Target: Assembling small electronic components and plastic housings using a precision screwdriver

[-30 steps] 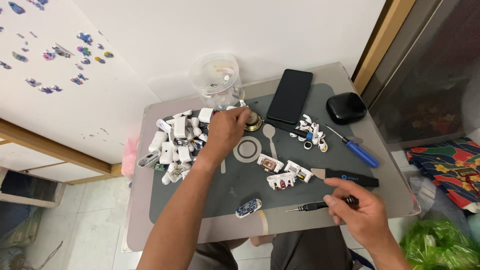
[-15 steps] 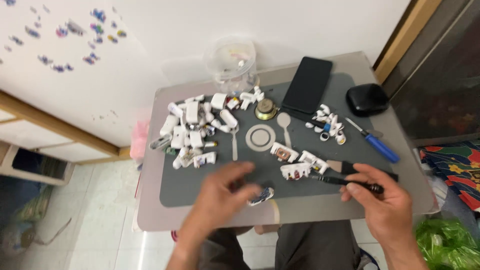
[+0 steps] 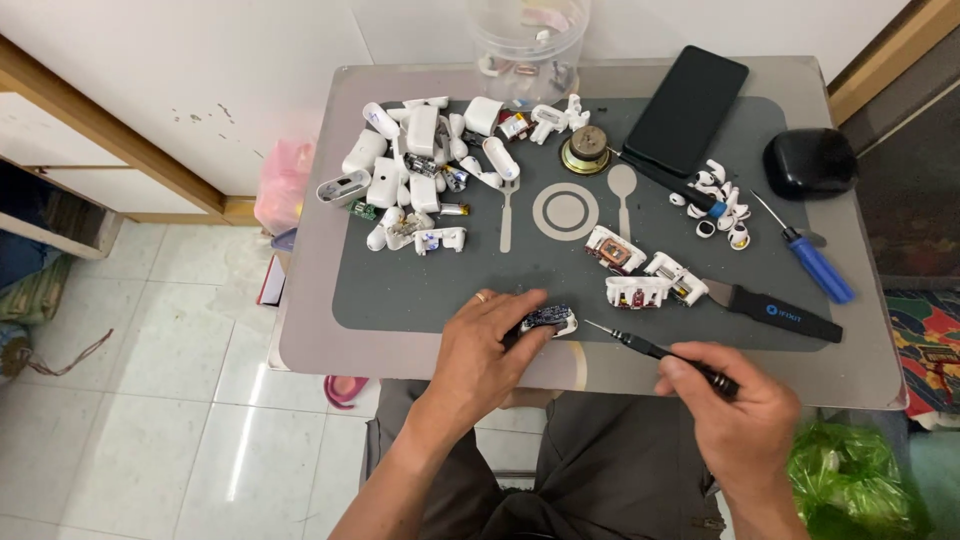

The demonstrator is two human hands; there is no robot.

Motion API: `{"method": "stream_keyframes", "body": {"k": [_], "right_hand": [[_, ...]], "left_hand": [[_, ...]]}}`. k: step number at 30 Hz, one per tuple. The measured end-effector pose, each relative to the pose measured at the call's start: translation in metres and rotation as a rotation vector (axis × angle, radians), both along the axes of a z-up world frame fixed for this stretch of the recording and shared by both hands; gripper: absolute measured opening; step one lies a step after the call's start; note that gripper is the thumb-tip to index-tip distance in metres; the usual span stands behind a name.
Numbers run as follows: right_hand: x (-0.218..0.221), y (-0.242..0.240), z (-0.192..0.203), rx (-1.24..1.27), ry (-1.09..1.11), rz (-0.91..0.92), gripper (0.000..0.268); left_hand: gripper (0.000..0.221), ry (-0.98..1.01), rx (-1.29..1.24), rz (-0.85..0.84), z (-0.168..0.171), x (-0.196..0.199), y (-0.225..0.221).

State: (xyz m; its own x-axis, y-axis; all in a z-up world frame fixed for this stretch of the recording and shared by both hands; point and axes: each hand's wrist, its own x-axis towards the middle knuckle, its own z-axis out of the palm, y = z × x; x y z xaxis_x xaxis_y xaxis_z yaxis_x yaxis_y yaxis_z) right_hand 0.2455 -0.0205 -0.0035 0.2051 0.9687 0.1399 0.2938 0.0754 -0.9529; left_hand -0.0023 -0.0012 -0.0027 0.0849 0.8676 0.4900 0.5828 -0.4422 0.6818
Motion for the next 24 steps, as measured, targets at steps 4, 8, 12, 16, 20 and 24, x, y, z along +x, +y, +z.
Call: {"method": "stream_keyframes", "body": {"k": [4,8,12,16,20,24], "right_hand": [[-0.014,-0.006,0.009,0.059,-0.056,0.046,0.010],[-0.020,-0.005,0.002,0.086,-0.050,0.058,0.010],[-0.021,-0.002,-0.006,0.112,-0.099,0.100,0.007],[-0.030,0.000,0.003,0.147,-0.061,0.111,0.008],[-0.039,0.004,0.007,0.208,-0.120,0.155,0.007],[-0.044,0.012,-0.002,0.164,-0.010,0.142,0.012]], "left_hand": [[0.031,-0.010,-0.009,0.038,-0.003,0.000,-0.003],[0.032,-0.014,-0.018,0.025,-0.002,-0.001,-0.003],[0.031,0.007,-0.003,0.016,-0.001,-0.001,-0.002],[0.034,-0.017,-0.020,0.021,-0.004,-0.001,-0.003],[0.046,-0.030,-0.117,0.005,-0.002,-0.002,-0.005],[0.043,-0.018,-0.073,0.025,-0.001,0.000,-0.002]]}}
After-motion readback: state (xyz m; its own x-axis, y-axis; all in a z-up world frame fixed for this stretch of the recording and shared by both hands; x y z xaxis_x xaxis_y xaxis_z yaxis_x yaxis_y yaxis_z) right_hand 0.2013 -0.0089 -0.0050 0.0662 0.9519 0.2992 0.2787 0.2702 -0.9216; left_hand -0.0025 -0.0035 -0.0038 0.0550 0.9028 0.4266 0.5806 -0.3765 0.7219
